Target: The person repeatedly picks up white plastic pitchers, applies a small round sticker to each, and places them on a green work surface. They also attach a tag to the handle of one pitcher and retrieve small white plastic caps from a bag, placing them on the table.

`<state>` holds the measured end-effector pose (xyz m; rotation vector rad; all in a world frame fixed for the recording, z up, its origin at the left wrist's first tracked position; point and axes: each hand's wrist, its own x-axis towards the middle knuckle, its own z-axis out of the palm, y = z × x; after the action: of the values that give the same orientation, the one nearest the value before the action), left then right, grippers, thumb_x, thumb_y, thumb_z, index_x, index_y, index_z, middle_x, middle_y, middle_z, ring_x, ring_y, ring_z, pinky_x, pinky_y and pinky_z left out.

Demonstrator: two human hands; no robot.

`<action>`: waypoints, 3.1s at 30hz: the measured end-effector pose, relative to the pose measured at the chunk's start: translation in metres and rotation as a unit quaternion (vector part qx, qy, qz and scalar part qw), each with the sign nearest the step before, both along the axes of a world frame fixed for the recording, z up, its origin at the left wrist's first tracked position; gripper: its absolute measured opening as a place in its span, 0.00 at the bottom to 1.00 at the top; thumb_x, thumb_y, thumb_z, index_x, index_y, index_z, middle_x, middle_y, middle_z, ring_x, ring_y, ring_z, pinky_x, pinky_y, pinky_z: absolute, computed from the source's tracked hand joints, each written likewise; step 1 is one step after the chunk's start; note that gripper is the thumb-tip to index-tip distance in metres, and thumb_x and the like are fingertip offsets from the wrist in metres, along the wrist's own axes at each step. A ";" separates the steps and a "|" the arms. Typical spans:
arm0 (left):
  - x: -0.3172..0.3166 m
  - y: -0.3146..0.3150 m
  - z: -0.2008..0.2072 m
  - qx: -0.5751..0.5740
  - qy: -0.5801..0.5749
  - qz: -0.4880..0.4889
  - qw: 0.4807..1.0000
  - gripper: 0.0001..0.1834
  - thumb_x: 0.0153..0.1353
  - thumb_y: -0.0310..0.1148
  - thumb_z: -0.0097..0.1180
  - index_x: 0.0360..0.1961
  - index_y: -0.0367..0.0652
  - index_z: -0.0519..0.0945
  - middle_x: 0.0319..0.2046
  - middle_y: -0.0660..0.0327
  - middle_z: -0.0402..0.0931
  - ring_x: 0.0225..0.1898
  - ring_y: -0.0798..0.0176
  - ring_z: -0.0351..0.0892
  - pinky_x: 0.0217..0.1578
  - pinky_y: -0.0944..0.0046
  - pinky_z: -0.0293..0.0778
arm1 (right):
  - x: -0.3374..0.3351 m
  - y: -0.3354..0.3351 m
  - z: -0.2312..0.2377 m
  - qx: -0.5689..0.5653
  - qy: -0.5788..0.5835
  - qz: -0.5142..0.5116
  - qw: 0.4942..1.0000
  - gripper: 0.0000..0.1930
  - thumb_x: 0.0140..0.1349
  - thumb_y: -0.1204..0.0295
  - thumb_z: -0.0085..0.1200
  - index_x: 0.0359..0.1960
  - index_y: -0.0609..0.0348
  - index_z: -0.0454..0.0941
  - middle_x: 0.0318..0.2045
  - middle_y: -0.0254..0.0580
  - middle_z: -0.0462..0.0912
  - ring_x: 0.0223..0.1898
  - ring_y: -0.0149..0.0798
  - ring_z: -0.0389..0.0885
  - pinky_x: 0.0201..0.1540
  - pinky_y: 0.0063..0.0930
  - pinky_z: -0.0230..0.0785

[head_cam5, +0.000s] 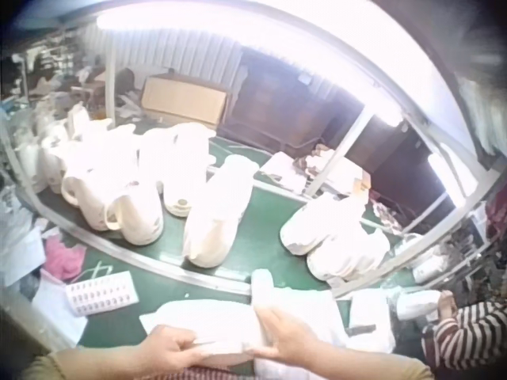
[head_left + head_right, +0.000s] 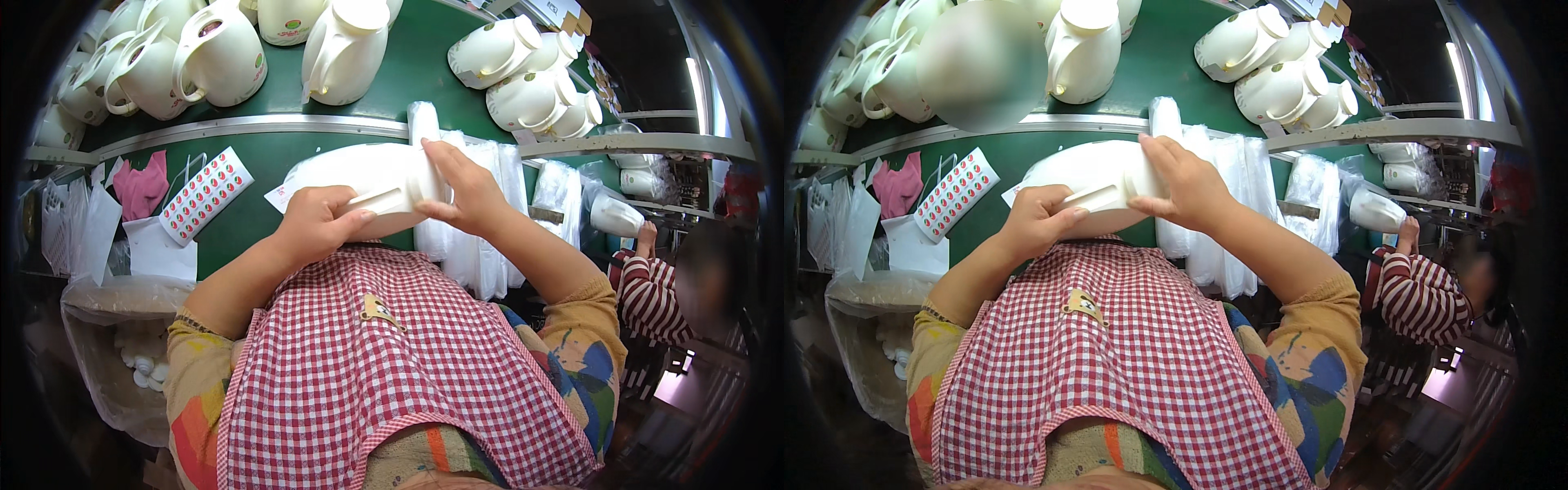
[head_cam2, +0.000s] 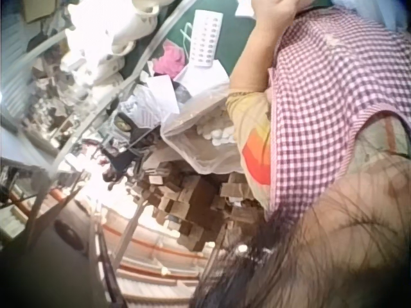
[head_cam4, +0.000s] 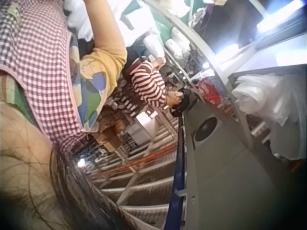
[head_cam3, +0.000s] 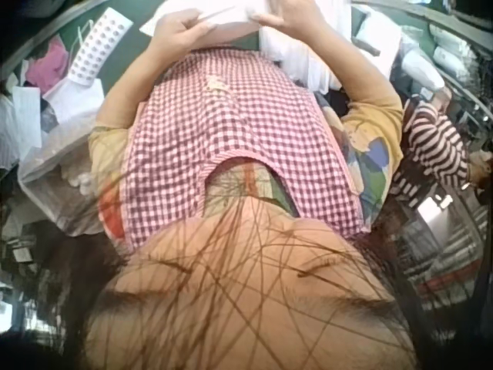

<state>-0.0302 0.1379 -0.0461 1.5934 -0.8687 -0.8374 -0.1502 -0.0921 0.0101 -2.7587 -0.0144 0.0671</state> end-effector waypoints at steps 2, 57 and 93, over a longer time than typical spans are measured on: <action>-0.004 -0.003 -0.002 0.014 0.000 0.014 1.000 0.16 0.52 0.40 0.58 0.28 0.34 0.80 0.19 0.54 0.76 0.21 0.62 0.74 0.24 0.63 0.68 | 0.007 0.004 0.012 0.010 0.082 -0.072 0.994 0.42 0.45 0.54 0.62 0.60 0.60 0.61 0.58 0.54 0.65 0.52 0.53 0.71 0.53 0.39 0.67; 0.119 0.243 -0.183 0.023 0.305 0.635 0.710 0.22 0.51 0.27 0.61 0.46 0.33 0.69 0.41 0.52 0.75 0.36 0.57 0.78 0.45 0.59 0.71 | 0.108 0.065 -0.023 -0.132 -0.179 0.068 0.973 0.26 0.51 0.56 0.55 0.51 0.54 0.73 0.56 0.48 0.69 0.57 0.53 0.65 0.58 0.44 0.55; 0.033 0.182 0.037 -0.009 0.080 0.154 0.985 0.05 0.58 0.25 0.55 0.34 0.35 0.77 0.27 0.65 0.76 0.29 0.76 0.72 0.31 0.73 0.70 | 0.091 0.207 -0.019 0.496 0.095 0.060 0.861 0.14 0.54 0.71 0.59 0.42 0.60 0.76 0.33 0.40 0.81 0.34 0.33 0.79 0.38 0.26 0.71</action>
<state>0.0032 0.3202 -0.0087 1.5697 -0.4987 -0.7213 -0.0593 0.1149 -0.0092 -1.7008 -0.1305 0.2794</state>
